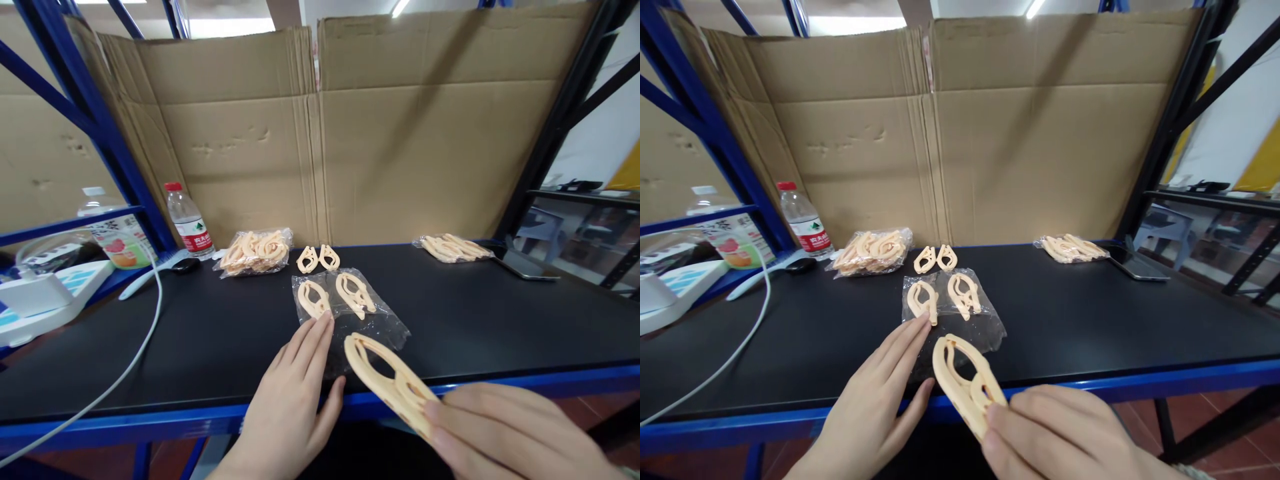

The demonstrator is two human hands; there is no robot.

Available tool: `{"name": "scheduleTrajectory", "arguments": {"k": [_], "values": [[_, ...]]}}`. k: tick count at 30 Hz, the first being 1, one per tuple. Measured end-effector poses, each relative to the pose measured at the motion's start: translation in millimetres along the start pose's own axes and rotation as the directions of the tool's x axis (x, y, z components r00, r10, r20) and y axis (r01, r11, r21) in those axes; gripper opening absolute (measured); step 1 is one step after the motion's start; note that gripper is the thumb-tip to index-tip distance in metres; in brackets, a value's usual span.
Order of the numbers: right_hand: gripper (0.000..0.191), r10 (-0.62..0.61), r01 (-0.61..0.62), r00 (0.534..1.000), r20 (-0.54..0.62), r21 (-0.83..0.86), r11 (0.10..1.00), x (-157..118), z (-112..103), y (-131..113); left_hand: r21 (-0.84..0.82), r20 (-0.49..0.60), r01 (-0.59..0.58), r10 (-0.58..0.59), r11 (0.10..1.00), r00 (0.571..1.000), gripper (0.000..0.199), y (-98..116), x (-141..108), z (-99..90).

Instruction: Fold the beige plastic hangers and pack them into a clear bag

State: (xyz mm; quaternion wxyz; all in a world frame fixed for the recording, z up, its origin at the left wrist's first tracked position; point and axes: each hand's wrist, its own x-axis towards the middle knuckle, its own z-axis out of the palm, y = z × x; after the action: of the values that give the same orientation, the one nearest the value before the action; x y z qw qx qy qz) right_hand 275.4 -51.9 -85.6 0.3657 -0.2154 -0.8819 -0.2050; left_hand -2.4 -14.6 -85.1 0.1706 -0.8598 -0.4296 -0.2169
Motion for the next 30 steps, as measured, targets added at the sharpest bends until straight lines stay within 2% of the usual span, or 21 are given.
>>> {"name": "scheduleTrajectory", "arguments": {"k": [1, 2, 5, 8, 15, 18, 21, 27, 30], "values": [[0.029, -0.118, 0.118, 0.992, -0.034, -0.005, 0.993, 17.7, 4.3, -1.3, 0.002, 0.001, -0.003, 0.003, 1.000, 1.000, 0.062, 0.0, 0.2, 0.1], [0.026, -0.157, 0.156, 0.987, -0.031, -0.031, 0.987, 34.4, 8.4, -1.2, 0.005, 0.001, -0.005, 0.005, 1.000, 1.000, 0.062, 0.1, 0.5, 0.3], [0.029, -0.190, 0.193, 0.980, 0.057, -0.059, 0.979, 68.3, 19.7, 4.6, 0.003, -0.015, 0.003, -0.003, 1.000, 1.000, 0.060, 0.6, 1.5, 1.4], [0.030, -0.213, 0.224, 0.973, 0.086, -0.151, 0.963, 78.5, 32.6, 13.8, -0.018, -0.041, 0.021, -0.021, 1.000, 0.999, 0.058, 1.1, 2.2, 2.8], [0.027, -0.139, 0.228, 0.963, 0.233, -0.418, 0.879, 84.9, 68.9, 24.0, -0.011, -0.070, 0.013, -0.014, 1.000, 0.997, 0.057, 0.8, 2.1, 4.8], [0.023, -0.055, 0.194, 0.959, 0.279, -0.504, 0.841, 88.1, 80.5, 22.7, -0.012, -0.058, 0.019, -0.020, 1.000, 0.998, 0.057, 0.5, 1.2, 5.5], [0.020, 0.044, 0.148, 0.945, 0.323, -0.545, 0.825, 90.4, 89.0, 22.4, -0.011, -0.043, 0.025, -0.025, 1.000, 0.999, 0.057, 0.3, 0.4, 5.6], [0.020, 0.157, 0.111, 0.904, 0.397, -0.573, 0.812, 94.4, 106.3, 32.0, 0.014, -0.037, 0.021, -0.021, 1.000, 0.999, 0.057, 0.7, 0.5, 4.9], [0.028, 0.195, 0.093, 0.899, 0.391, -0.607, 0.789, 91.7, 112.9, 34.8, 0.026, -0.026, 0.023, -0.022, 0.999, 0.999, 0.057, 0.7, 1.3, 5.3]]}}
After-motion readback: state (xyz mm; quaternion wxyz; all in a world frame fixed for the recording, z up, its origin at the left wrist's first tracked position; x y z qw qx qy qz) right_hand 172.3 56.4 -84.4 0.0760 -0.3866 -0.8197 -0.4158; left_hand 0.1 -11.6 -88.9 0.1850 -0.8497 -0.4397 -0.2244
